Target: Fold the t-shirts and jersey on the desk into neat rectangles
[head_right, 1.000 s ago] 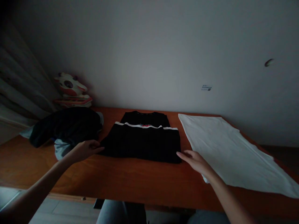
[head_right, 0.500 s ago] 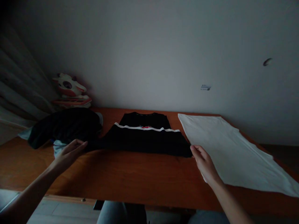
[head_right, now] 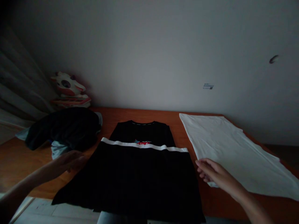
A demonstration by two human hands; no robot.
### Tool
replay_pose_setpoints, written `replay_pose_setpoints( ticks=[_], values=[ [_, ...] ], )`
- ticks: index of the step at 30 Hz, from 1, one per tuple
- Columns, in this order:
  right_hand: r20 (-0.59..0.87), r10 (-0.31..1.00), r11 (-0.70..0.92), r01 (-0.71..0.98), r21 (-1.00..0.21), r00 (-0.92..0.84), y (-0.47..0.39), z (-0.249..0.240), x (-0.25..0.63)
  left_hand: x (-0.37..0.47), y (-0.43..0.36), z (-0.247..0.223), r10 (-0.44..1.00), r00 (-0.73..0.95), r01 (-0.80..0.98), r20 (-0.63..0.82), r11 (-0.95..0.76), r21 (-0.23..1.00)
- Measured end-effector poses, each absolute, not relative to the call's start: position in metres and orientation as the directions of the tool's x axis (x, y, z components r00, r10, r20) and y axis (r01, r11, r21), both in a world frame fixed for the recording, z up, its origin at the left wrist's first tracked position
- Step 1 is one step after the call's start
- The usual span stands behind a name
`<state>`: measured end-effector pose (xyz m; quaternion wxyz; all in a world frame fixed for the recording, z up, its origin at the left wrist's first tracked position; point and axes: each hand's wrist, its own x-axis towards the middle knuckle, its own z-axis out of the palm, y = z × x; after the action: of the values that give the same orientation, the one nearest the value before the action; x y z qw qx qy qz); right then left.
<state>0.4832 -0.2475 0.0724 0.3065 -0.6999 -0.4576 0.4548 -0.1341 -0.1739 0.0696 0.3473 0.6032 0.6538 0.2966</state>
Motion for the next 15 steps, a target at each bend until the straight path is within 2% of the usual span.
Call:
replay_pose_setpoints(
  ticks=[3, 6, 8, 11, 13, 15],
  values=[
    [-0.319, 0.901, -0.420, 0.408, -0.810, 0.293, -0.213, 0.061, 0.469, -0.110, -0.131, 0.086, 0.994, -0.029, 0.665, -0.109, 0.101, 0.740],
    [-0.188, 0.953, -0.295, 0.573, -0.765, 0.239, -0.190, 0.056, 0.459, -0.089, -0.107, 0.085, 0.995, 0.060, 0.691, -0.079, 0.016, 0.723],
    [-0.085, 0.977, -0.186, 0.591, -0.785, 0.194, -0.185, 0.060, 0.457, -0.081, -0.105, 0.081, 0.995, 0.086, 0.668, -0.041, -0.027, 0.744],
    [-0.022, 0.982, -0.107, 0.457, -0.883, 0.188, -0.189, 0.074, 0.462, -0.078, -0.115, 0.087, 0.999, 0.030, 0.479, 0.019, -0.031, 0.877],
    [-0.048, 0.985, -0.103, 0.340, -0.935, 0.166, -0.193, 0.086, 0.468, -0.078, -0.121, 0.097, 1.000, -0.027, 0.298, 0.008, 0.000, 0.955],
    [-0.111, 0.992, -0.126, 0.282, -0.951, 0.068, -0.194, 0.100, 0.474, -0.077, -0.123, 0.109, 0.998, -0.058, 0.242, -0.025, 0.038, 0.970]
  ],
)
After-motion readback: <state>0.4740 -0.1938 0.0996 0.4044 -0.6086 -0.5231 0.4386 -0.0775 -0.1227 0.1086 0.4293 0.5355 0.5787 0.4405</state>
